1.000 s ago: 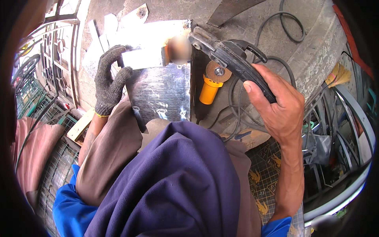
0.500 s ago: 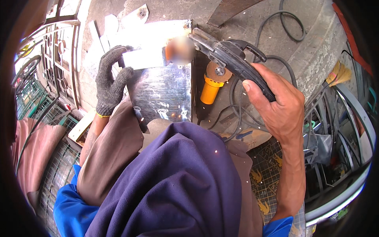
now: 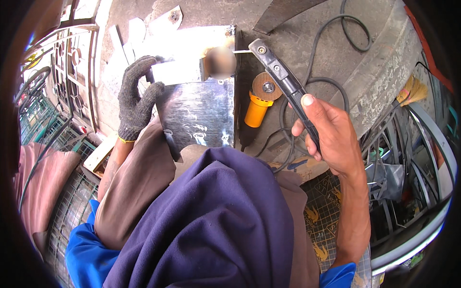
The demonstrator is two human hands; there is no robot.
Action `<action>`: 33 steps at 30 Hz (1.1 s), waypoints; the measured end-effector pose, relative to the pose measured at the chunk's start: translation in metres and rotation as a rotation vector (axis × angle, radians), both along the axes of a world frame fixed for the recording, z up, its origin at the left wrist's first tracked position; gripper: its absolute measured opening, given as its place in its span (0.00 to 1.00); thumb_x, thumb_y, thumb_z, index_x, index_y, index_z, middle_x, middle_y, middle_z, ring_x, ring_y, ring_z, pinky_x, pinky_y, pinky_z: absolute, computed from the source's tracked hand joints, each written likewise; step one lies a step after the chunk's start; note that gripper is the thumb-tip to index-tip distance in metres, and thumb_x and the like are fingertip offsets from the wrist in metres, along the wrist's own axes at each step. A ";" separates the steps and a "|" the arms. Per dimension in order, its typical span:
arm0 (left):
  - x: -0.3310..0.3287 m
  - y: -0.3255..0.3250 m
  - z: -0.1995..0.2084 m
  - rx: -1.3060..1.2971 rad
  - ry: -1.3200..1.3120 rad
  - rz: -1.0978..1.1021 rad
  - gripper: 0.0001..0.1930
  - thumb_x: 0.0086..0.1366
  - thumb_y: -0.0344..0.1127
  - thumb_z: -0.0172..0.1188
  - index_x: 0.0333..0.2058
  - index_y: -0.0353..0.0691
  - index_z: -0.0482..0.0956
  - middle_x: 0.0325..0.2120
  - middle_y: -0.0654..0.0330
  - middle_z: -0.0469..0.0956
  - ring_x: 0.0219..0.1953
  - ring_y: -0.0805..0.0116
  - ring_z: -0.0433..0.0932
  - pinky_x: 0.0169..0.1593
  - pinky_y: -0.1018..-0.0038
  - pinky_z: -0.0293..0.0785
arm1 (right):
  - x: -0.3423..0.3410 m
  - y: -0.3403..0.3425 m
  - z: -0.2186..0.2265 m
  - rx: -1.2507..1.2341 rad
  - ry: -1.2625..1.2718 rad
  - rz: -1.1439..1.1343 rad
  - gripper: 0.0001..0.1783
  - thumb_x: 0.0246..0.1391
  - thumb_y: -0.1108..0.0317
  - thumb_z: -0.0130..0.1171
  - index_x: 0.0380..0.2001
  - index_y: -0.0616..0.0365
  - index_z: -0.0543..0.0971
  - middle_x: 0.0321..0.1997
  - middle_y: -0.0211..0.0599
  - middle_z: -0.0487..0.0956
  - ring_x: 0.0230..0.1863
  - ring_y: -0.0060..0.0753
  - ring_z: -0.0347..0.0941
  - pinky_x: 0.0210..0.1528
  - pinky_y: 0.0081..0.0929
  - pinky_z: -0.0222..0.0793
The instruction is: Welding and grinding metal components for a fabrication project.
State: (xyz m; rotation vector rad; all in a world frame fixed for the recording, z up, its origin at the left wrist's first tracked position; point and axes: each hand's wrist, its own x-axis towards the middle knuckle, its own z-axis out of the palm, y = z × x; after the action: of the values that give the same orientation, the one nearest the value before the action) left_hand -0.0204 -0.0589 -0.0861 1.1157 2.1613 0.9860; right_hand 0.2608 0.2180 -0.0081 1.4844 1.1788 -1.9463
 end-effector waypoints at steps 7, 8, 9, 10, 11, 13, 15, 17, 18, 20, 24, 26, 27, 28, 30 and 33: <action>-0.001 -0.004 -0.003 -0.003 -0.017 0.010 0.27 0.58 0.30 0.71 0.56 0.38 0.76 0.55 0.52 0.77 0.61 0.55 0.73 0.64 0.62 0.68 | -0.005 -0.026 0.011 1.257 0.472 0.695 0.26 0.45 0.70 0.75 0.51 0.59 0.82 0.36 0.42 0.82 0.32 0.41 0.79 0.36 0.31 0.74; -0.001 -0.004 -0.002 -0.012 -0.014 0.012 0.27 0.58 0.30 0.71 0.56 0.38 0.76 0.55 0.52 0.77 0.61 0.55 0.73 0.64 0.62 0.69 | -0.004 -0.027 0.009 1.256 0.472 0.697 0.26 0.45 0.70 0.75 0.51 0.59 0.82 0.36 0.42 0.82 0.32 0.41 0.79 0.36 0.31 0.74; -0.001 -0.003 -0.002 -0.012 -0.015 0.011 0.27 0.58 0.30 0.71 0.56 0.38 0.76 0.55 0.52 0.77 0.61 0.55 0.73 0.64 0.62 0.69 | -0.001 -0.029 0.006 1.169 0.443 0.600 0.25 0.48 0.69 0.74 0.51 0.60 0.82 0.35 0.41 0.82 0.32 0.38 0.79 0.36 0.31 0.74; -0.001 -0.002 -0.003 -0.005 0.025 -0.020 0.26 0.59 0.29 0.69 0.57 0.37 0.75 0.55 0.53 0.77 0.51 0.62 0.73 0.59 0.66 0.70 | 0.001 -0.029 0.003 1.080 0.415 0.505 0.23 0.51 0.68 0.73 0.51 0.61 0.81 0.34 0.41 0.82 0.31 0.35 0.79 0.36 0.31 0.74; -0.001 -0.002 -0.002 0.001 0.065 -0.051 0.26 0.59 0.28 0.67 0.57 0.36 0.74 0.55 0.55 0.77 0.42 0.69 0.72 0.53 0.70 0.71 | -0.001 -0.027 0.006 0.753 0.215 0.289 0.20 0.59 0.61 0.66 0.50 0.62 0.81 0.31 0.37 0.81 0.26 0.25 0.74 0.30 0.25 0.70; -0.001 0.000 0.000 -0.001 0.033 -0.024 0.26 0.59 0.29 0.69 0.56 0.38 0.75 0.55 0.53 0.77 0.51 0.62 0.73 0.58 0.66 0.70 | 0.001 -0.024 0.004 0.265 0.020 -0.028 0.22 0.69 0.53 0.56 0.49 0.63 0.80 0.27 0.31 0.79 0.19 0.13 0.66 0.21 0.17 0.62; 0.001 -0.004 -0.003 -0.004 0.026 0.019 0.26 0.57 0.30 0.72 0.55 0.39 0.77 0.55 0.53 0.77 0.60 0.55 0.73 0.63 0.63 0.70 | 0.012 -0.023 -0.004 0.116 0.054 -0.135 0.22 0.70 0.52 0.54 0.49 0.63 0.79 0.25 0.29 0.77 0.16 0.11 0.62 0.19 0.16 0.59; 0.002 -0.002 -0.005 0.011 0.039 0.008 0.26 0.57 0.30 0.72 0.55 0.39 0.77 0.54 0.53 0.78 0.59 0.55 0.74 0.62 0.62 0.70 | 0.020 -0.031 -0.005 0.296 0.148 -0.061 0.22 0.70 0.53 0.54 0.51 0.63 0.78 0.25 0.28 0.76 0.16 0.12 0.62 0.20 0.16 0.59; 0.001 0.003 -0.001 0.021 0.031 -0.017 0.25 0.57 0.30 0.72 0.54 0.39 0.78 0.54 0.53 0.77 0.59 0.56 0.74 0.62 0.62 0.69 | 0.022 -0.034 -0.009 0.407 0.167 -0.020 0.23 0.69 0.54 0.55 0.53 0.64 0.78 0.25 0.27 0.75 0.18 0.12 0.63 0.20 0.16 0.59; 0.001 0.003 0.001 -0.044 0.053 0.008 0.25 0.57 0.30 0.71 0.54 0.39 0.78 0.53 0.53 0.78 0.59 0.56 0.73 0.63 0.62 0.69 | 0.023 -0.037 -0.005 0.507 0.161 0.011 0.25 0.69 0.53 0.54 0.57 0.64 0.76 0.26 0.26 0.74 0.20 0.11 0.63 0.22 0.14 0.58; 0.000 -0.001 -0.001 -0.006 0.024 0.012 0.25 0.58 0.31 0.71 0.55 0.39 0.77 0.53 0.53 0.78 0.59 0.56 0.74 0.63 0.62 0.69 | 0.020 -0.031 -0.006 0.562 0.141 0.072 0.22 0.66 0.58 0.60 0.54 0.64 0.79 0.27 0.27 0.77 0.24 0.12 0.66 0.26 0.16 0.62; 0.001 0.002 0.003 -0.031 0.057 -0.018 0.25 0.58 0.31 0.70 0.55 0.39 0.77 0.53 0.53 0.78 0.59 0.56 0.74 0.63 0.62 0.69 | 0.021 -0.032 -0.011 0.681 0.136 0.159 0.20 0.64 0.60 0.63 0.51 0.66 0.80 0.29 0.30 0.79 0.28 0.16 0.70 0.31 0.19 0.67; 0.001 0.002 0.002 -0.031 0.056 -0.019 0.25 0.58 0.31 0.70 0.55 0.39 0.77 0.53 0.53 0.78 0.59 0.56 0.74 0.63 0.62 0.69 | 0.020 -0.033 -0.012 0.681 0.135 0.158 0.20 0.64 0.60 0.63 0.51 0.66 0.80 0.29 0.30 0.79 0.28 0.16 0.70 0.31 0.19 0.67; 0.000 0.001 0.001 -0.039 0.079 -0.026 0.25 0.59 0.30 0.69 0.56 0.37 0.75 0.54 0.54 0.78 0.52 0.62 0.74 0.59 0.66 0.70 | 0.020 -0.033 -0.013 0.701 0.155 0.173 0.20 0.64 0.61 0.64 0.51 0.67 0.79 0.30 0.31 0.80 0.30 0.17 0.71 0.33 0.20 0.69; 0.000 0.000 -0.001 -0.046 0.099 -0.035 0.25 0.60 0.29 0.67 0.57 0.36 0.74 0.55 0.54 0.77 0.45 0.68 0.74 0.55 0.70 0.71 | 0.020 -0.034 -0.015 0.722 0.172 0.187 0.20 0.63 0.62 0.65 0.51 0.67 0.79 0.31 0.33 0.80 0.31 0.19 0.73 0.35 0.22 0.70; 0.000 0.000 -0.003 -0.014 0.067 -0.035 0.25 0.59 0.28 0.67 0.57 0.36 0.74 0.55 0.55 0.78 0.43 0.69 0.73 0.54 0.71 0.71 | 0.020 -0.034 -0.018 0.742 0.184 0.207 0.20 0.63 0.62 0.65 0.51 0.67 0.79 0.31 0.35 0.81 0.31 0.19 0.73 0.35 0.22 0.70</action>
State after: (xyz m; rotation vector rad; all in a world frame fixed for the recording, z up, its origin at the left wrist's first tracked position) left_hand -0.0205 -0.0592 -0.0892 1.1918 2.1900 0.9286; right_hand 0.2808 0.1835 -0.0260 1.4260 2.2052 -1.5973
